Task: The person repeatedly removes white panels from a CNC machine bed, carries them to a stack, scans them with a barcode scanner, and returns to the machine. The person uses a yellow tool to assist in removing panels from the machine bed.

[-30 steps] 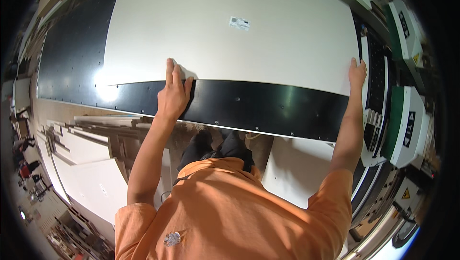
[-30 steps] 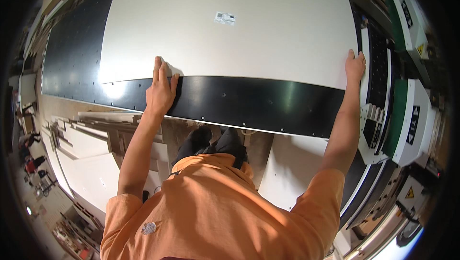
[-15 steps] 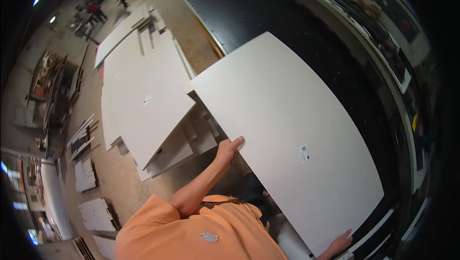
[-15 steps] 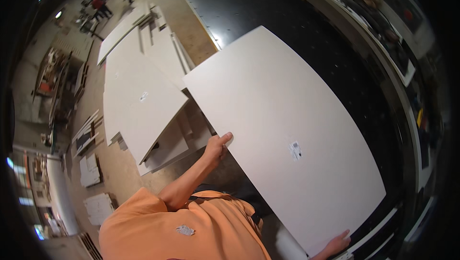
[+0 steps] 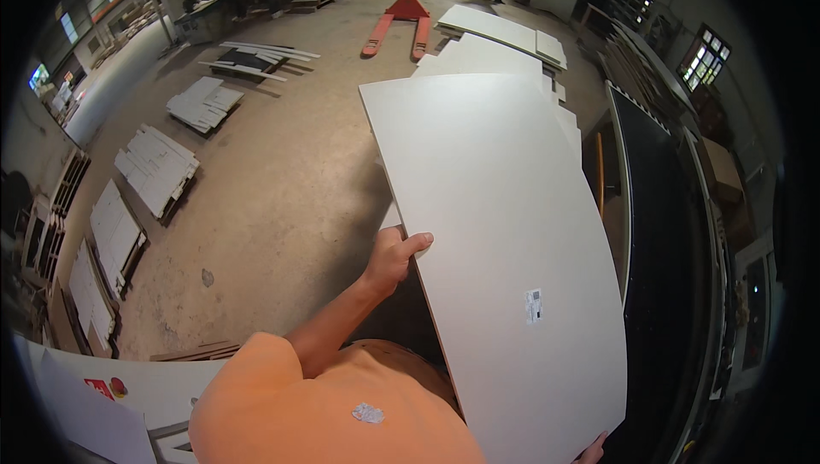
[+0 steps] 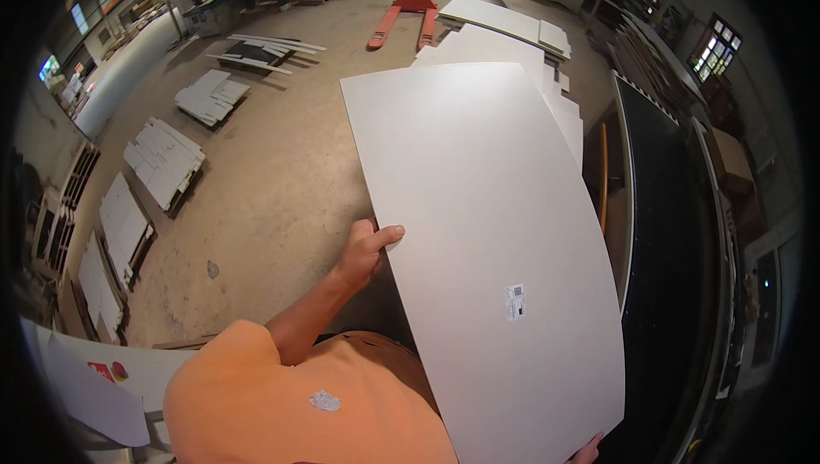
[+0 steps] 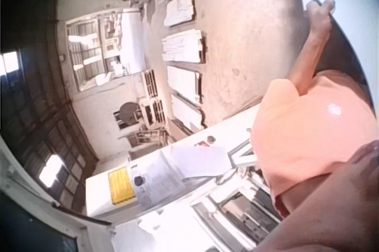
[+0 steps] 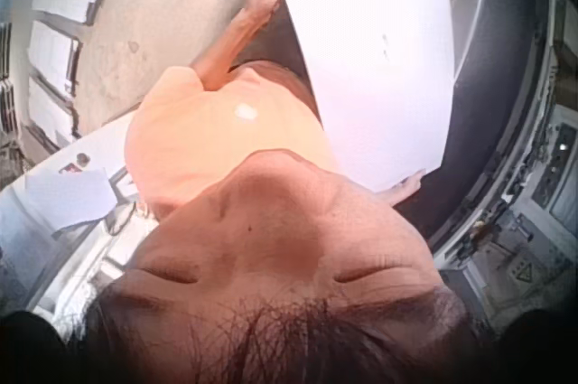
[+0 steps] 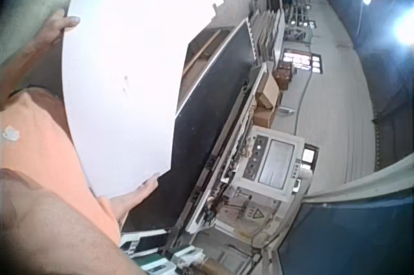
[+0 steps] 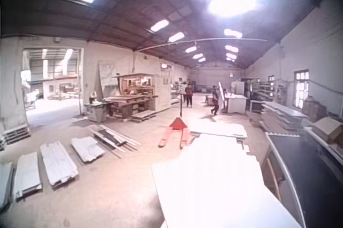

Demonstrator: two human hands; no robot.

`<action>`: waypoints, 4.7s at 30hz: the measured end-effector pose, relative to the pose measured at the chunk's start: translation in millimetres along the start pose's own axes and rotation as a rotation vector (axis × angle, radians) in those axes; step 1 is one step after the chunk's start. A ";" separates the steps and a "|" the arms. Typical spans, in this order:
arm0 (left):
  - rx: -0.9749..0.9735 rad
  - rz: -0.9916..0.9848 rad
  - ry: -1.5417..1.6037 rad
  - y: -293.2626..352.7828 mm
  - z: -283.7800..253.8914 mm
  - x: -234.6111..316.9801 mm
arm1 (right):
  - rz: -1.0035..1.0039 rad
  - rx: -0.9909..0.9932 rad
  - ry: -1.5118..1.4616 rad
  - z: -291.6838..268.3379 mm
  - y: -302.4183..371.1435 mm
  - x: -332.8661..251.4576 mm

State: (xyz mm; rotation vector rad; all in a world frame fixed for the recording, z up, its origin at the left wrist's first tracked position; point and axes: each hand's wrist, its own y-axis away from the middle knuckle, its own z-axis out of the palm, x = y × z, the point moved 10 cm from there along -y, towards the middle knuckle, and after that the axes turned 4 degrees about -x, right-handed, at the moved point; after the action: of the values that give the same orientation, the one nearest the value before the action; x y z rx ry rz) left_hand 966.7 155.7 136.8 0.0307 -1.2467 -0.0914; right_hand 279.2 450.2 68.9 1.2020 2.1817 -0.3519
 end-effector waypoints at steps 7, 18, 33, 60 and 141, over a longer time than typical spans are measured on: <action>0.508 0.080 0.110 100.2 -264.4 46.0 | -0.448 -0.336 0.047 232.3 69.1 -324.4; 1.266 0.153 0.322 257.8 -591.2 62.6 | -0.900 -0.718 0.105 583.2 356.5 -685.1; 2.300 0.275 0.780 606.5 -831.0 55.6 | -1.470 -1.285 0.197 882.1 1039.2 -975.2; 2.892 0.695 1.452 1251.7 -1059.2 88.6 | -1.926 -1.665 0.191 646.7 2271.5 -683.1; 1.418 -0.835 -0.062 2452.2 -1721.5 -18.6 | -0.327 -1.719 0.593 406.4 2626.1 362.2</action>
State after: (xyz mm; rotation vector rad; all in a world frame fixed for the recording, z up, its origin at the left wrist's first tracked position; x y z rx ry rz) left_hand 2720.9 2553.7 -249.7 1.7767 -1.0614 0.0901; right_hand 2478.1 1936.9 -315.6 -0.0981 1.9693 1.6118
